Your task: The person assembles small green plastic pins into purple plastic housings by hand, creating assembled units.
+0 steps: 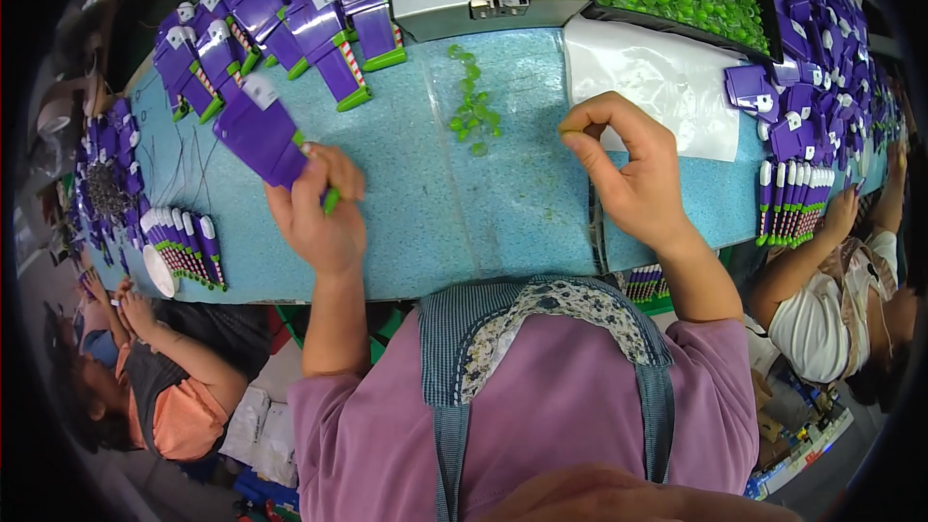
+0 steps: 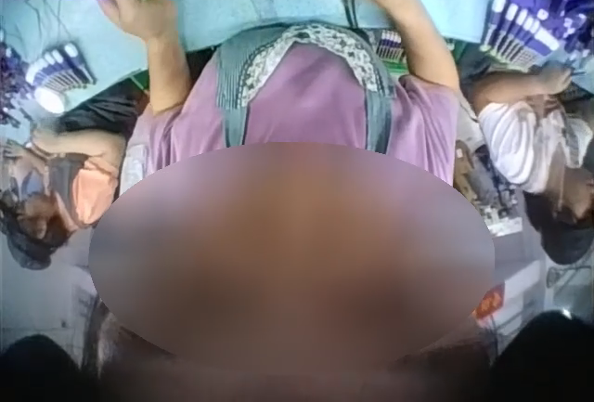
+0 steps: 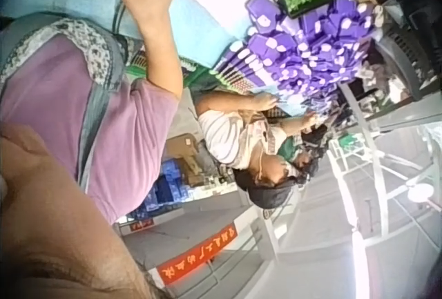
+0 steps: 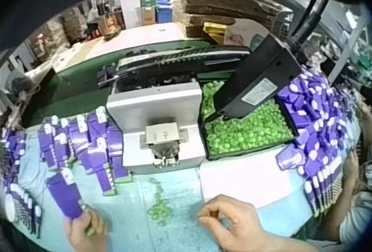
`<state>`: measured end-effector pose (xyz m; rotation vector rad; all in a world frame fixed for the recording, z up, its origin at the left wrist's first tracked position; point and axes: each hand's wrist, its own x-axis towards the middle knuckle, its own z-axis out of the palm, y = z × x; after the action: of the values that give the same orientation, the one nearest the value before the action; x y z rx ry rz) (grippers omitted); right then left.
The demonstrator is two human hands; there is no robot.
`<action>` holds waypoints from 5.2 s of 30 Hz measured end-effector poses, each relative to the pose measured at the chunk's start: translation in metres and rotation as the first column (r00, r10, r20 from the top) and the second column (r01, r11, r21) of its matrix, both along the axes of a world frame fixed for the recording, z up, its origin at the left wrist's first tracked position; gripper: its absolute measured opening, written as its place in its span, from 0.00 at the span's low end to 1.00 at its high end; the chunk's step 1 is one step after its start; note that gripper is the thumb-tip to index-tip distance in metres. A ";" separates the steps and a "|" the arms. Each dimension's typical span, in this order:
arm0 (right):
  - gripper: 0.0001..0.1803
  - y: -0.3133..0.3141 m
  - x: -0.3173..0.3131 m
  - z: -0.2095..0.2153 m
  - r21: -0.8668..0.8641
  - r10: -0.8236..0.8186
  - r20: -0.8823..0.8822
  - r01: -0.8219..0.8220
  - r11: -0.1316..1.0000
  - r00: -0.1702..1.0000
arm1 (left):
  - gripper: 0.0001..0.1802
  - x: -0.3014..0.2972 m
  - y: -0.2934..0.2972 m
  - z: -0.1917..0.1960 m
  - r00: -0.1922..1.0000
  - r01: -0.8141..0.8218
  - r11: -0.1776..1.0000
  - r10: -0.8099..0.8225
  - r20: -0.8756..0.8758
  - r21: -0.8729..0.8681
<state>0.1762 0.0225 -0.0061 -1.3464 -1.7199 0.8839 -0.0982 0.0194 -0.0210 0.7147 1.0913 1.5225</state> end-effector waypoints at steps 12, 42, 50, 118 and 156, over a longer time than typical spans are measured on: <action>0.10 -0.001 0.002 -0.012 0.281 -0.088 -0.028 0.092 0.955 0.996 | 0.11 0.007 0.014 -0.014 0.979 -0.142 0.989 0.135 -0.151 -0.037; 0.14 -0.010 0.005 -0.027 0.329 -0.071 -0.015 0.072 0.941 0.997 | 0.06 0.000 0.009 -0.027 0.887 -0.071 0.987 0.129 -0.443 0.144; 0.14 -0.006 0.002 -0.027 0.266 -0.032 -0.020 0.036 0.963 0.999 | 0.05 0.004 0.013 -0.021 0.894 -0.060 0.992 0.103 -0.435 0.110; 0.07 0.004 -0.007 -0.005 0.054 0.013 0.043 -0.016 0.998 0.999 | 0.30 -0.163 0.124 0.001 0.096 -0.448 0.890 0.139 -0.986 0.082; 0.11 -0.017 -0.004 0.021 0.168 0.196 -0.250 -0.157 0.973 0.948 | 0.13 0.092 -0.017 0.032 0.830 0.534 0.821 -0.462 0.314 -0.203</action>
<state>0.1722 0.0051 0.0153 -0.9411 -1.6768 0.9698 -0.0061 0.0021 0.0106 0.5350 0.8179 0.9430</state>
